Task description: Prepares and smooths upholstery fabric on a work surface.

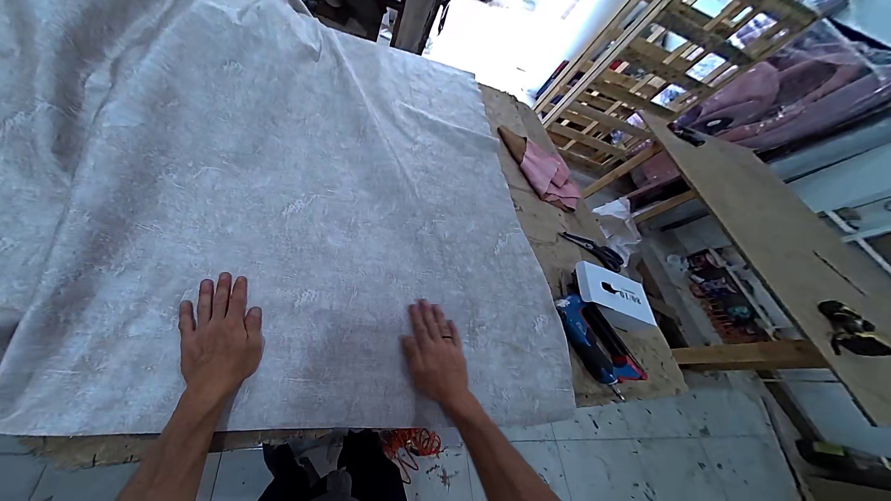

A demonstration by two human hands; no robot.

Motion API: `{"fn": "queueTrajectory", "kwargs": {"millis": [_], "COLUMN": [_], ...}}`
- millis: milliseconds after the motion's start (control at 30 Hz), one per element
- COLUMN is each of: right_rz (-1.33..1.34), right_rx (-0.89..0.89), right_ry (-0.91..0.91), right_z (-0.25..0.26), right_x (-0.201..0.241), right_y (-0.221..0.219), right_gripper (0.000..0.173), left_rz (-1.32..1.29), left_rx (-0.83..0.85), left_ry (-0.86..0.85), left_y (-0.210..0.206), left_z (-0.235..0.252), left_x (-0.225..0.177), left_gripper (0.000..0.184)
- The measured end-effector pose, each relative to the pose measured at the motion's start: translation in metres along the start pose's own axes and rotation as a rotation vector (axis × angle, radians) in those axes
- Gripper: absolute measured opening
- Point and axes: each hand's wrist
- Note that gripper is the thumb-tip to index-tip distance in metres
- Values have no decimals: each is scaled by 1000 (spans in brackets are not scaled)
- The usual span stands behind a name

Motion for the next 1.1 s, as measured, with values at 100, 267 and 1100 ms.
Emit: {"fn": "queueTrajectory", "kwargs": {"millis": [100, 267, 1100], "right_rz": [-21, -20, -41], "right_rx": [-16, 4, -1], "right_ry": [-67, -191, -213], "right_z": [-9, -17, -16], "right_x": [-67, -170, -187], "right_y": [11, 25, 25], "right_gripper": [67, 69, 72], "left_rz": [15, 22, 74], "left_rx": [-8, -45, -26], "left_ry": [10, 85, 96], "left_y": [1, 2, 44], "left_z": [0, 0, -4], "left_x": [3, 2, 112], "left_gripper": [69, 72, 81]}}
Point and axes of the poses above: each hand's wrist, its own z-axis towards the middle knuckle, its own y-axis out of the back of the hand, x = y × z, and after that the axes turned 11 degrees about -x, right-handed
